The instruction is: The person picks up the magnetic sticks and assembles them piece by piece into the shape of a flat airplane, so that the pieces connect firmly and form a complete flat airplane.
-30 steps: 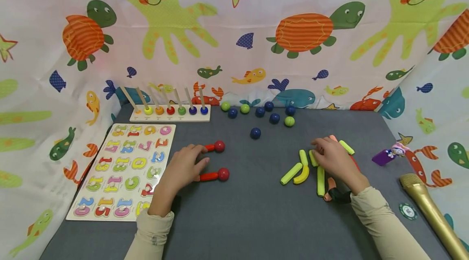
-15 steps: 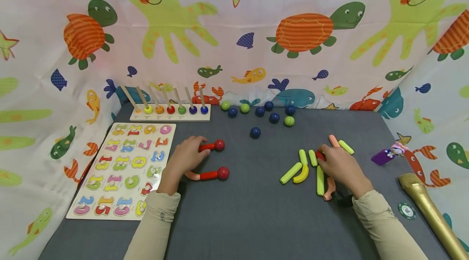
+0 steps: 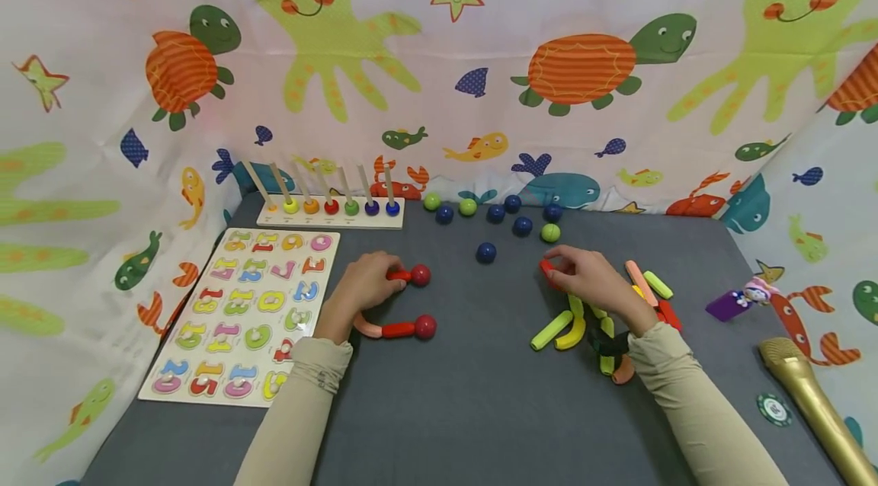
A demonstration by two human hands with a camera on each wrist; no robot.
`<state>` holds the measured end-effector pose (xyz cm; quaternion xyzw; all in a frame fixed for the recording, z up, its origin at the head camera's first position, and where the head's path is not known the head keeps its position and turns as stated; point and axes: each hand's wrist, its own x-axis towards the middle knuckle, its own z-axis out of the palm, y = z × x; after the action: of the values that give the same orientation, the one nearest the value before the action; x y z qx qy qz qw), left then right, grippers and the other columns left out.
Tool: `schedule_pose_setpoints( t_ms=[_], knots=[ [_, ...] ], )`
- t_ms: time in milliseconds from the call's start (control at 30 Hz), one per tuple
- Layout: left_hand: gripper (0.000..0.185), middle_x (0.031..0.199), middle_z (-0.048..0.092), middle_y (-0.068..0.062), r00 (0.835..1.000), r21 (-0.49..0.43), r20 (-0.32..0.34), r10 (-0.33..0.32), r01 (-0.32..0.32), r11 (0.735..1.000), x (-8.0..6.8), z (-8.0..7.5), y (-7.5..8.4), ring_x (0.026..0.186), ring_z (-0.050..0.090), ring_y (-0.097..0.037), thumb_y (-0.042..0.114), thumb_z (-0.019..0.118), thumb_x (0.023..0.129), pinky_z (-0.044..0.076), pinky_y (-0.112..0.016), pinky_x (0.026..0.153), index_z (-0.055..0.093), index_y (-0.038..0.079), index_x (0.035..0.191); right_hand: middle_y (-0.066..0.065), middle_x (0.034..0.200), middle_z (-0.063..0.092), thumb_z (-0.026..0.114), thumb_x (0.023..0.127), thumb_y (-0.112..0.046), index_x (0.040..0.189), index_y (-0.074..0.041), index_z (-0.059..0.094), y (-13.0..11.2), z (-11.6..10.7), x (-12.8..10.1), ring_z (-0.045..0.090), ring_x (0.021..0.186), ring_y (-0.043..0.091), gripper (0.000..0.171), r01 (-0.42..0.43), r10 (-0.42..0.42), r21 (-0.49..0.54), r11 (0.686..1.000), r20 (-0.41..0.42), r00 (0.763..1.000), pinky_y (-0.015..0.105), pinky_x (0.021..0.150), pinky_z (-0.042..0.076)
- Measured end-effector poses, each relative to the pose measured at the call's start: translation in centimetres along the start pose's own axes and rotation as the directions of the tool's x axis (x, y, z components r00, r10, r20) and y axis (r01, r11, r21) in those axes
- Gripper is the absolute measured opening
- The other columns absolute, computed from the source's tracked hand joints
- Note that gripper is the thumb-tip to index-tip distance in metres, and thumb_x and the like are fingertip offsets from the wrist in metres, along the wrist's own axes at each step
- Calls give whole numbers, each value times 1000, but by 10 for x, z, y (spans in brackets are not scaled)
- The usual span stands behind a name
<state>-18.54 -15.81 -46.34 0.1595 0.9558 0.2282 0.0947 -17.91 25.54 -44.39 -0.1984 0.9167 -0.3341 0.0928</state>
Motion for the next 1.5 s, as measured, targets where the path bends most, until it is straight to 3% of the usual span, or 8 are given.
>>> schedule_pose_setpoints(
  t_ms=[167,367,500,733,933,1367,1500],
  knots=[
    [21,109,70,-8,999,4,27,28,-28,1000,0,0,0,99,61,-31,22,77,101,48,-56,93,78,11,118,10,105,76,66,106,-10,139,3,64,-22,23,33,70,84,19,36,72,-79,83,994,91,993,35,74,56],
    [18,110,69,-6,998,11,29,54,-55,998,-1,1,-1,103,61,-33,23,77,101,46,-60,96,78,13,116,6,94,74,67,106,-13,137,-1,66,-57,60,72,67,76,20,33,70,-104,189,979,177,979,36,70,54],
    [17,109,69,-6,998,5,16,56,-56,998,-2,1,0,103,61,-33,23,79,99,46,-59,97,79,14,114,7,87,74,68,105,-12,134,-1,66,-74,83,95,69,71,24,31,41,-80,284,958,129,988,37,66,56],
    [18,110,68,-6,999,-11,26,34,-33,999,-1,2,0,108,61,-34,24,79,99,45,-60,100,80,14,114,10,90,76,69,104,-12,132,-1,66,-94,109,125,72,75,32,30,-43,39,389,920,17,999,40,69,59],
    [17,110,68,-6,999,-22,21,29,-29,999,-3,2,-2,109,60,-35,24,79,99,43,-61,100,80,14,112,9,93,75,71,103,-13,132,-3,67,-98,121,133,69,73,24,31,-75,60,361,929,54,997,32,65,56],
    [20,112,67,-7,1000,-33,26,17,-16,999,-3,2,-2,110,59,-36,26,78,100,42,-62,102,79,13,114,8,91,76,72,103,-16,129,-2,68,-94,124,130,69,73,24,29,-92,93,392,915,16,996,32,64,55],
    [26,107,68,-7,999,-95,33,5,-2,995,0,1,-4,103,60,-32,27,73,103,43,-58,97,77,9,121,11,93,75,63,106,-13,128,0,68,-93,123,129,72,77,25,26,-68,75,419,905,0,997,35,67,58]
  ],
)
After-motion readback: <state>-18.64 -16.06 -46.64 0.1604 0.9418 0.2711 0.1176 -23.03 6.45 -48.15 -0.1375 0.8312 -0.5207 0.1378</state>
